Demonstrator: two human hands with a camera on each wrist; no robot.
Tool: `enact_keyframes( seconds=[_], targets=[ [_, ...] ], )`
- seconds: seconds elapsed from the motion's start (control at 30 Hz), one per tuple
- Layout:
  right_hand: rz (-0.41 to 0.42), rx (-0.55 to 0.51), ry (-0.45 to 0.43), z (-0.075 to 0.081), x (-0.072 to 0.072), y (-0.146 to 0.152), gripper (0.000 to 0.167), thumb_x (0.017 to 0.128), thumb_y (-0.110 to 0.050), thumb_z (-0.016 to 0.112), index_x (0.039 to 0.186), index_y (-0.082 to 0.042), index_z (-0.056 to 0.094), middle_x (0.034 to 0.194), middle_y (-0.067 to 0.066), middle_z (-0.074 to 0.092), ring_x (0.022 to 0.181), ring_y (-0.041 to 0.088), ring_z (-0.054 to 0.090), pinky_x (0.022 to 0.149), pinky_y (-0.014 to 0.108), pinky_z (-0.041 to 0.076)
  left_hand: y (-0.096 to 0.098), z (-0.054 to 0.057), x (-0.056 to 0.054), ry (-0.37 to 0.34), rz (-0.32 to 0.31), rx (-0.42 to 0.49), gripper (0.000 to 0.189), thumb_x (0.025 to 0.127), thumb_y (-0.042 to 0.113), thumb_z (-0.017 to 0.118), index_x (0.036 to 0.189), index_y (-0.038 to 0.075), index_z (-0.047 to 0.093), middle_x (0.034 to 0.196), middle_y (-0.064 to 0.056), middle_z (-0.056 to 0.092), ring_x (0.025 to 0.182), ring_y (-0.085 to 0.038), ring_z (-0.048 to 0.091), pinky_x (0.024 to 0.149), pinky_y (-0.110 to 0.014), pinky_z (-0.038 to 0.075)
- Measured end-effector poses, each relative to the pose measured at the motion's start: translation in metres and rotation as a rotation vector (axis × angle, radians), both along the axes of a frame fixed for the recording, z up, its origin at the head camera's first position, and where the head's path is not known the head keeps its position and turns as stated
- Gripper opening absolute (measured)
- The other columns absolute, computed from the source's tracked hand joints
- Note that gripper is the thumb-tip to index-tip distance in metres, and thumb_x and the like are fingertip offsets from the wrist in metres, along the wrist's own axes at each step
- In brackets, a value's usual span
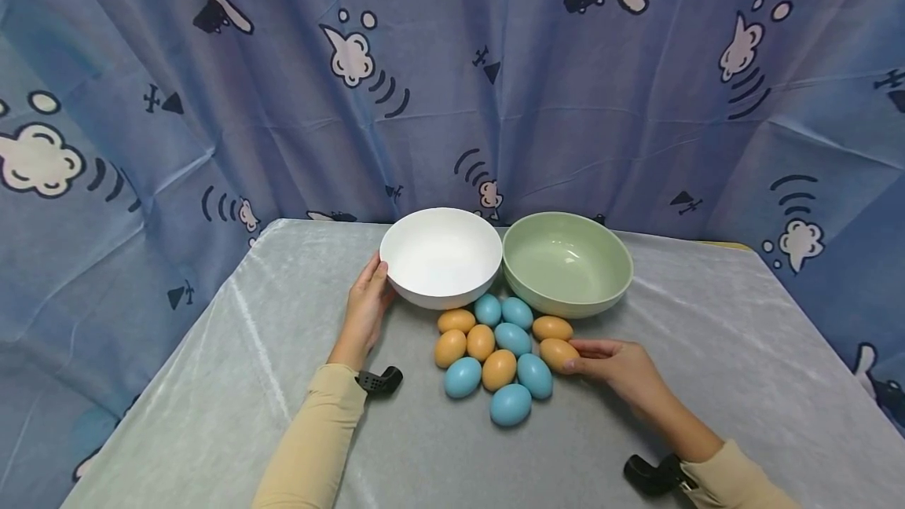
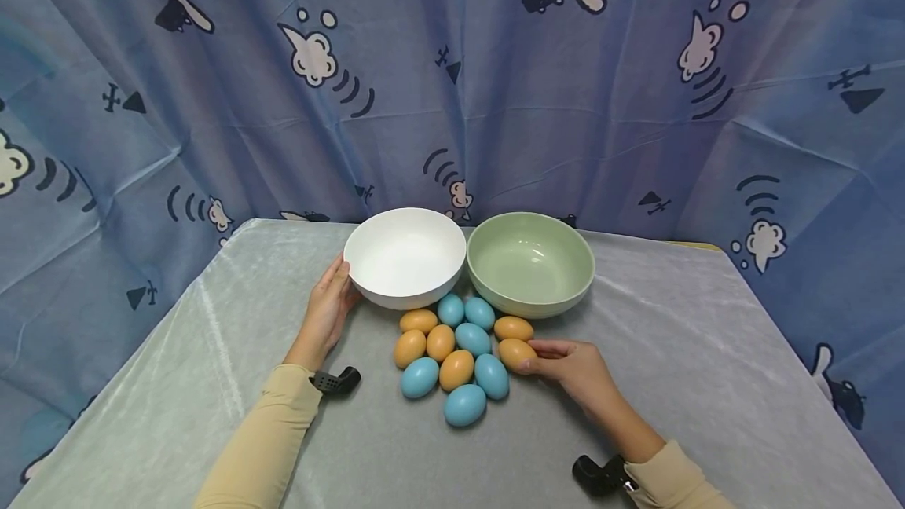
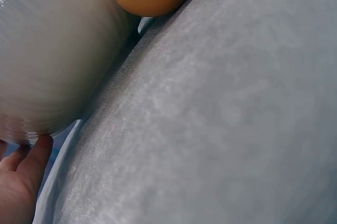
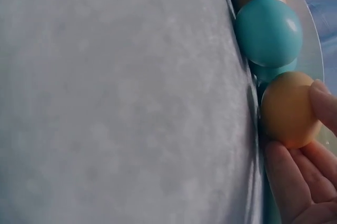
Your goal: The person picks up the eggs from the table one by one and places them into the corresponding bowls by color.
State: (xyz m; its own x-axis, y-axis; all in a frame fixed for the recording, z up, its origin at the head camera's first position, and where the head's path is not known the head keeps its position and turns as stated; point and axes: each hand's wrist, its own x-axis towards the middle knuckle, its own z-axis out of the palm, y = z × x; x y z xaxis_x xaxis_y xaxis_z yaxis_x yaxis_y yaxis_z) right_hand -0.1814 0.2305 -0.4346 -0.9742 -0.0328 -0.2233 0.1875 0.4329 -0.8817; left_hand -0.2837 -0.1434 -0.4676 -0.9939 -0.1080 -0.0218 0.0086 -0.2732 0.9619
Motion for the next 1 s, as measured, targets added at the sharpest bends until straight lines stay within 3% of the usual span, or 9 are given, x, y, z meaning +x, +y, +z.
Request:
enact_keyframes(
  seconds=[0.57, 1.0],
  targets=[
    [-0.002, -0.018, -0.020, 0.013, 0.001, 0.001, 0.053, 0.083, -0.027, 0.082, 0.125, 0.002, 0.067, 0.102, -0.005, 0.077, 0.087, -0.007, 0.064, 0.075, 0.018, 0.053, 0.001, 0.001, 0.000, 0.000, 0.007, -0.004, 0.064, 0.101, 0.043, 0.053, 0.156, 0.019, 0.033, 0.163, 0.001, 0.031, 0.151, -0.018, 0.029, 0.123, -0.048, 0.029],
    [0.020, 0.050, -0.022, 0.016, -0.002, -0.004, 0.053, 0.082, -0.034, 0.082, 0.123, -0.003, 0.070, 0.114, 0.003, 0.075, 0.089, -0.004, 0.062, 0.075, 0.021, 0.053, 0.000, -0.001, -0.001, -0.018, 0.005, -0.003, 0.063, 0.101, 0.043, 0.053, 0.156, 0.021, 0.033, 0.163, 0.003, 0.031, 0.151, -0.017, 0.029, 0.123, -0.047, 0.029]
  ],
)
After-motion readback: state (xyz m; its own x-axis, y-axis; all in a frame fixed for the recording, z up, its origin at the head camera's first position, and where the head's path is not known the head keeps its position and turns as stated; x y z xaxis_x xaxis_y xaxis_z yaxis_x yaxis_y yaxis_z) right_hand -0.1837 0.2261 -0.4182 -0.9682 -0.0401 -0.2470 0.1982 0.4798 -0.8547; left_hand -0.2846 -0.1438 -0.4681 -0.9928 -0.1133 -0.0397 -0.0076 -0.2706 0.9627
